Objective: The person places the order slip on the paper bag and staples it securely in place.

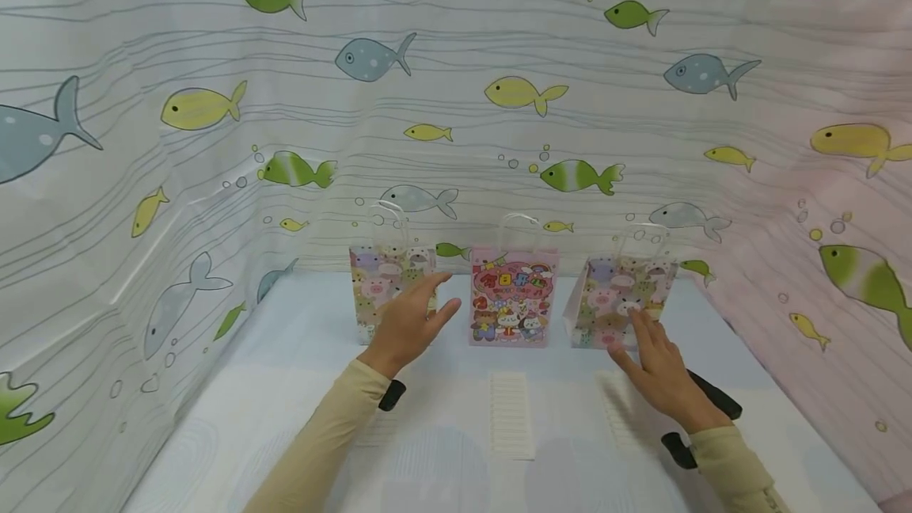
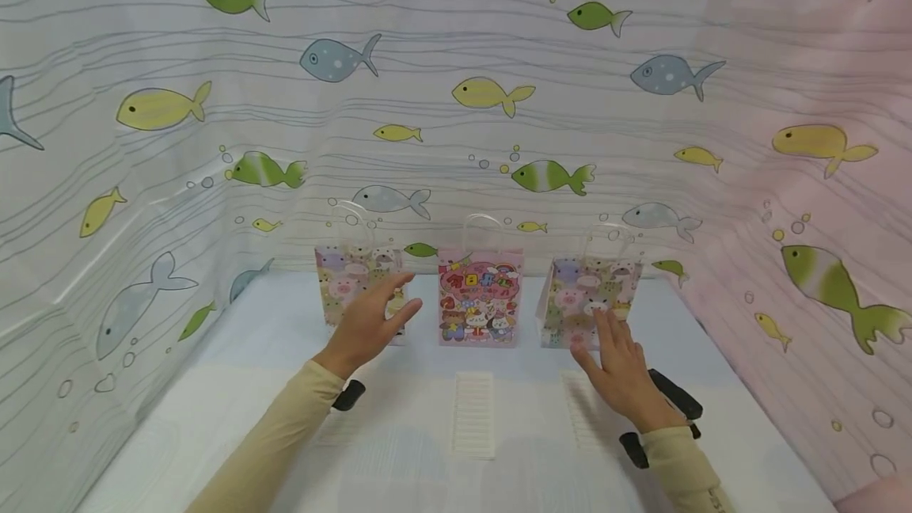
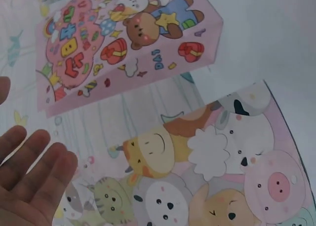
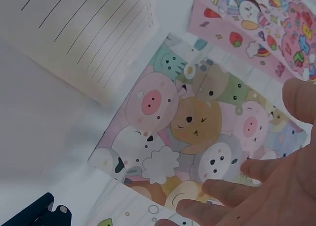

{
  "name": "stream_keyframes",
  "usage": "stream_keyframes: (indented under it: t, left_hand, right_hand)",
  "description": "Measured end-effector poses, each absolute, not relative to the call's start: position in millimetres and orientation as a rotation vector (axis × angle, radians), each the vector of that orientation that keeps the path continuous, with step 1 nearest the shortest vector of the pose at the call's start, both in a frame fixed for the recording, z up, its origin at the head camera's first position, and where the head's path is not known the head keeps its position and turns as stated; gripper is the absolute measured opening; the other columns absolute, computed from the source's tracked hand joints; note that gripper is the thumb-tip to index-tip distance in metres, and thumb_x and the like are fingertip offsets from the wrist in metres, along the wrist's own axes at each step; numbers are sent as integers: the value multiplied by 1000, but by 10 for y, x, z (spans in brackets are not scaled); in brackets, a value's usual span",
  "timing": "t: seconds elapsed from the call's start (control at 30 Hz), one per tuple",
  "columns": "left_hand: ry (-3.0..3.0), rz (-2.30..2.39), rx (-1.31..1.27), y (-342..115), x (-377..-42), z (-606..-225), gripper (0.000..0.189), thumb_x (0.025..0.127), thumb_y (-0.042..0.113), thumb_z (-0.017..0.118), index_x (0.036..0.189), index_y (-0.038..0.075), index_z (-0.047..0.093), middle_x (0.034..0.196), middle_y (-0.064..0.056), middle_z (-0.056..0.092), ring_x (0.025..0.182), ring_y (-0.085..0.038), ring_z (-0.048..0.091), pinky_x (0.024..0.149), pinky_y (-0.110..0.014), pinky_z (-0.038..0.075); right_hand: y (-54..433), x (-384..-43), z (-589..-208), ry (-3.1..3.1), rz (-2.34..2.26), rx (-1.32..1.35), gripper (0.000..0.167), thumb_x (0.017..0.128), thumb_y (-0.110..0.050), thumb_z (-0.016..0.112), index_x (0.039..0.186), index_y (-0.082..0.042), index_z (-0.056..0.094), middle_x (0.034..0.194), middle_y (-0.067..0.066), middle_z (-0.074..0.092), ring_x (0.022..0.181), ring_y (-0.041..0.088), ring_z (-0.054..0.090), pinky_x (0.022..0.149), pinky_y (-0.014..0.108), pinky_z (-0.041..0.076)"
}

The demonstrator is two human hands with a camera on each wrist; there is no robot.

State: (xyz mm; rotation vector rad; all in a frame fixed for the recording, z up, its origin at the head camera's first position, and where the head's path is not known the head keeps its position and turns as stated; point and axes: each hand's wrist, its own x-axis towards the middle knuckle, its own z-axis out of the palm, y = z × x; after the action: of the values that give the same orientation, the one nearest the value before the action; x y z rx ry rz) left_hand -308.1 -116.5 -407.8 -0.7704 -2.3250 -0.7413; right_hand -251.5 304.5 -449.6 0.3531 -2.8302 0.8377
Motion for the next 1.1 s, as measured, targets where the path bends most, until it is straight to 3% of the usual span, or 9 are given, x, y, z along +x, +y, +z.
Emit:
stream_keyframes:
  t: [0.3, 0.67, 0.77, 0.9, 1.0, 1.1]
  left_hand:
    - [-2282, -782, -803, -897, -3318, -3972, 55, 98, 27, 70, 144, 3, 51, 141, -11, 57, 130, -26, 56, 105, -43, 47]
    - [-2381, -882, -749, -720, -3585, -3884, 60, 101, 34, 66, 150, 7, 45, 149, -9, 52, 138, -25, 48, 112, -41, 40]
    - [-2384, -948, -747, -698, -3638, -3882, 61, 101, 35, 66, 150, 7, 45, 149, -10, 52, 138, -27, 48, 112, -46, 38]
    - [-2407, -979, -737, -665, -3696, -3902, 63, 101, 39, 65, 151, 8, 44, 149, -10, 51, 140, -28, 46, 116, -60, 25]
    - [-2435, -1012, -732, -635, -3737, -3917, 64, 101, 42, 63, 152, 9, 43, 150, -8, 51, 140, -26, 45, 117, -58, 26]
    - [-2453, -1061, -728, -617, -3765, -3917, 63, 101, 43, 62, 152, 10, 44, 150, -7, 51, 140, -24, 46, 114, -45, 36]
  right_hand:
    - [3024, -2548, -4538, -2801, 829, 376, 82, 105, -42, 53, 162, -2, 9, 163, 33, 9, 145, 60, 8, 106, 79, 11]
    - [3014, -2591, -4543, -2778, 820, 395, 83, 104, -40, 57, 161, 0, 12, 161, 33, 13, 144, 58, 14, 106, 77, 17]
    - [3010, -2596, -4532, -2785, 822, 385, 83, 104, -42, 57, 161, -2, 11, 162, 32, 13, 144, 58, 15, 106, 77, 18]
    - [3001, -2584, -4519, -2799, 834, 373, 83, 104, -44, 56, 162, -4, 11, 162, 31, 13, 144, 57, 16, 105, 77, 19]
    - [2988, -2573, -4505, -2806, 843, 374, 83, 104, -45, 55, 162, -5, 11, 162, 31, 14, 144, 57, 17, 104, 78, 21]
    - [2968, -2577, -4490, -2817, 860, 372, 84, 104, -47, 55, 162, -5, 11, 163, 30, 13, 145, 56, 15, 104, 78, 21]
